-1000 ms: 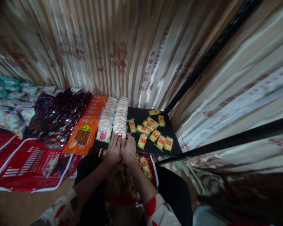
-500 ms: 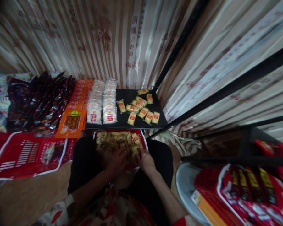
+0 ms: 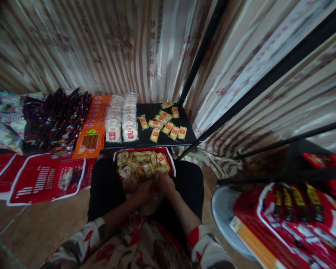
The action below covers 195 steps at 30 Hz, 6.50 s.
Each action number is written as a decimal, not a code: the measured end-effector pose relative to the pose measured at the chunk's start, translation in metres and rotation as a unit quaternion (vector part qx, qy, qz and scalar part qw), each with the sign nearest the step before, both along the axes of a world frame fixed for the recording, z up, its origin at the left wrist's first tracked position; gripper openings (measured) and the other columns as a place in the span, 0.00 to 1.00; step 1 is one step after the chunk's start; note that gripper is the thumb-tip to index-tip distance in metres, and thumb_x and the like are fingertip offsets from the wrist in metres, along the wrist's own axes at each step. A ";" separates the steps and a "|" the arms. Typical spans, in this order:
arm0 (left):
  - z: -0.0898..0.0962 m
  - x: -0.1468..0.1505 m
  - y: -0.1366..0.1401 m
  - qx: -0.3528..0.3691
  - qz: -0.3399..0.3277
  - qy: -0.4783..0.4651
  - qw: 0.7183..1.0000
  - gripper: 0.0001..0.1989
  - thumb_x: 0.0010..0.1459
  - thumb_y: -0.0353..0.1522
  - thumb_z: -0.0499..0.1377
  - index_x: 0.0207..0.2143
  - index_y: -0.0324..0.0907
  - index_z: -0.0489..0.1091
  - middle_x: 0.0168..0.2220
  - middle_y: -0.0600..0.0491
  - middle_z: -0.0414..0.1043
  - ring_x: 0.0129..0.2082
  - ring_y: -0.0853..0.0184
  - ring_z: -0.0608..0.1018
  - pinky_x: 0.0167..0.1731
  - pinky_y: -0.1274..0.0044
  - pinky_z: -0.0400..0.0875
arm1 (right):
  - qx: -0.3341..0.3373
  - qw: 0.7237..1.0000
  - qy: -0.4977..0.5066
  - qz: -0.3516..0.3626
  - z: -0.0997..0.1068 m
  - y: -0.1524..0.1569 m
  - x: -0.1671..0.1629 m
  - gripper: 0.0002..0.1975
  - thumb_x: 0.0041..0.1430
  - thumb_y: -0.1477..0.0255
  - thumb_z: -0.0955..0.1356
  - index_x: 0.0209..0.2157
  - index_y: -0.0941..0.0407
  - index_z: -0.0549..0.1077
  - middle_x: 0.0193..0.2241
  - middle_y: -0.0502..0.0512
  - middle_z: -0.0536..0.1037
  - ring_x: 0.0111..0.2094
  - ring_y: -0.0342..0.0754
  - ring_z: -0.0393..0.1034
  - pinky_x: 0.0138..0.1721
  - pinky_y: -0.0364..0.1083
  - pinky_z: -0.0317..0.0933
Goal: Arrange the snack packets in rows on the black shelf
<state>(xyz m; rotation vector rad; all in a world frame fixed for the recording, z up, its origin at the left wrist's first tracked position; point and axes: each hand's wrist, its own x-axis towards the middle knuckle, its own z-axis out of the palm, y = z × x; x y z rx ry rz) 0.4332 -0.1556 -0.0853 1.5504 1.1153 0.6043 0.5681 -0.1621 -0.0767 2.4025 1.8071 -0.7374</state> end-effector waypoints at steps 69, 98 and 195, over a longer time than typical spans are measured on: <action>0.065 -0.077 0.070 -0.111 0.100 -0.198 0.969 0.20 0.47 0.33 0.59 0.45 0.41 0.63 0.32 0.55 0.74 0.30 0.69 0.76 0.30 0.78 0.70 | 0.083 0.832 0.544 -0.070 0.098 0.073 -0.041 0.28 0.41 0.71 0.72 0.48 0.52 0.67 0.38 0.51 0.77 0.35 0.45 0.71 0.36 0.44 0.64; 0.076 -0.051 0.119 0.251 0.167 0.151 0.941 0.19 0.50 0.24 0.52 0.46 0.41 0.69 0.53 0.45 0.65 0.52 0.56 0.66 0.54 0.62 0.61 | 0.242 0.909 0.337 -0.043 0.071 0.175 -0.042 0.09 0.49 0.67 0.66 0.34 0.52 0.73 0.26 0.46 0.75 0.30 0.45 0.67 0.34 0.44 0.63; 0.057 -0.051 0.048 -0.094 0.257 -0.147 0.951 0.11 0.44 0.28 0.54 0.34 0.40 0.64 0.21 0.59 0.68 0.22 0.71 0.73 0.24 0.80 0.67 | 0.145 0.711 0.620 -0.299 0.079 0.045 -0.042 0.20 0.44 0.59 0.71 0.38 0.52 0.72 0.36 0.54 0.78 0.35 0.49 0.73 0.30 0.44 0.65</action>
